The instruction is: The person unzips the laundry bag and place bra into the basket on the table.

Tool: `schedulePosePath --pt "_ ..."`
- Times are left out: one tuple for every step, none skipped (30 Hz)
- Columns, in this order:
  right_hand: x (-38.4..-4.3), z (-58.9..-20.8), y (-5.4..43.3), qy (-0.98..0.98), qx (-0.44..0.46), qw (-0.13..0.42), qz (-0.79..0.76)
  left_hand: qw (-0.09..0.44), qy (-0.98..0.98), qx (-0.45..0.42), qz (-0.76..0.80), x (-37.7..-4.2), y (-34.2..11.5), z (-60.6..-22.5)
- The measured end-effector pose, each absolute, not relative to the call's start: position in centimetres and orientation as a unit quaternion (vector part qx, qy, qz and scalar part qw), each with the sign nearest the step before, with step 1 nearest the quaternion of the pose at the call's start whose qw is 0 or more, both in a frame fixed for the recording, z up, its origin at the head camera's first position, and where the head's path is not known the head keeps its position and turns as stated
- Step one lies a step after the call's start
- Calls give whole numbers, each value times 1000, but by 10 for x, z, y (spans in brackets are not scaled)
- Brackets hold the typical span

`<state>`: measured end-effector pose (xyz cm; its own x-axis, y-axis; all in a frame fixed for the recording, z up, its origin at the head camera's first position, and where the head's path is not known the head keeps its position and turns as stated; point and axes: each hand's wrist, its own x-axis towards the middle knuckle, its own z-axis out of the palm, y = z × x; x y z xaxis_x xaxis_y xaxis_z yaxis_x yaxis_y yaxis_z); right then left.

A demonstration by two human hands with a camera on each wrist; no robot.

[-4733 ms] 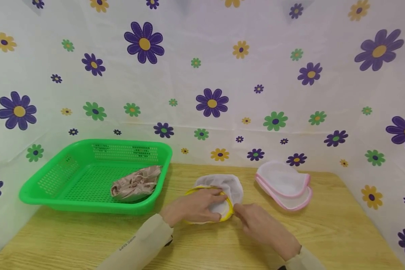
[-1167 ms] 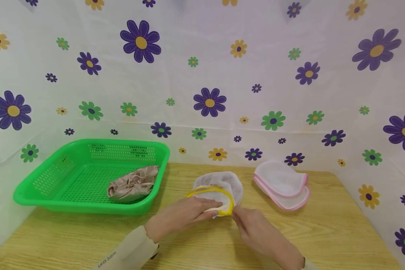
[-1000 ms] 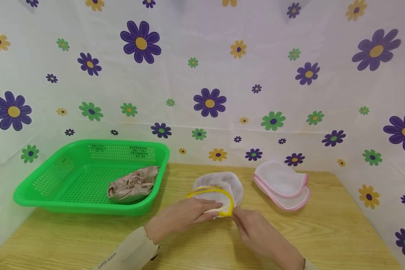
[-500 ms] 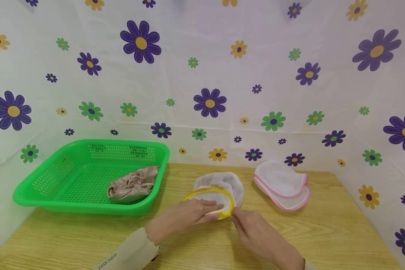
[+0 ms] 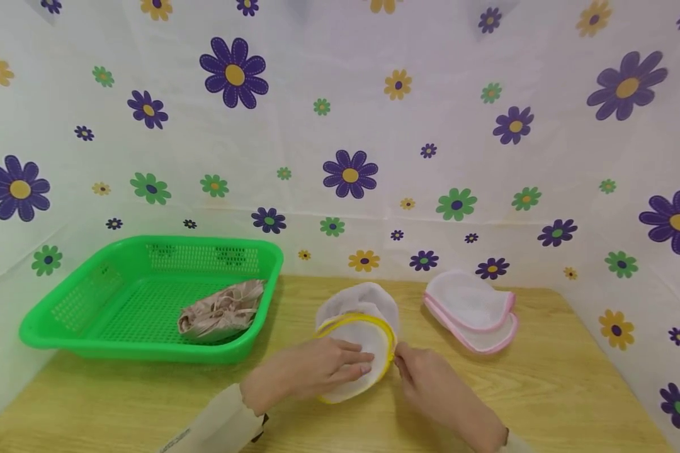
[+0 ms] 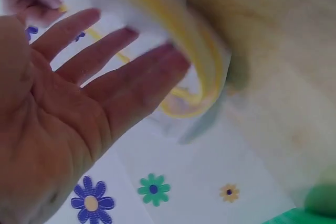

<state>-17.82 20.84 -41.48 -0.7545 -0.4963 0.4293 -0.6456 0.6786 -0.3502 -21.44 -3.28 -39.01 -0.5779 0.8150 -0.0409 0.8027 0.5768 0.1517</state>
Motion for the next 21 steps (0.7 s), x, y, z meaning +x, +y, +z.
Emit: schedulePosePath --pt "-180 -416 210 -908 310 149 241 41 885 460 59 -215 -32 -389" --pt "-181 -416 212 -911 304 146 238 23 883 465 56 -216 -31 -387" --pt "-183 -417 214 -912 302 148 234 16 886 456 79 -217 -30 -385" --pt "-184 -418 215 -911 305 155 229 -1 886 458 79 -218 -29 -383" --pt "-185 -419 216 -910 310 161 224 -14 883 464 75 -219 -28 -382" --pt "-186 -419 217 -909 313 161 224 -18 883 463 73 -219 -28 -380" --pt "-187 -420 218 -908 318 158 224 -23 881 468 63 -220 -28 -379" --pt "-188 -420 218 -907 321 155 225 -16 881 469 58 -219 -27 -378" --pt "-188 -420 218 -906 324 155 225 -5 883 467 52 -219 -27 -378" --pt "-188 -421 218 -906 325 155 224 11 885 463 48 -219 -26 -378" --pt "-188 -421 218 -905 325 156 224 23 888 457 39 -219 -25 -379" --pt "-188 -421 218 -906 324 156 224 33 892 449 25 -219 -24 -380" --pt "-188 -421 217 -906 323 156 224 43 897 440 16 -219 -23 -381" --pt "-187 -421 217 -907 323 155 223 51 902 429 6 -219 -23 -383" --pt "-187 -420 217 -908 322 153 221 58 905 422 5 -220 -22 -386" --pt "-187 -420 217 -909 322 147 220 62 907 417 5 -221 -22 -389" --pt "-187 -419 216 -911 320 138 221 63 909 412 6 -223 -22 -392" --pt "-186 -418 216 -913 319 128 219 67 911 406 12 -224 -22 -396" --pt "-186 -417 216 -916 317 120 216 69 913 402 21 -226 -21 -399" --pt "-186 -417 216 -917 317 115 212 72 914 397 31 -228 -21 -403" --pt "-186 -418 216 -919 317 111 208 74 915 394 40 -230 -19 -406"
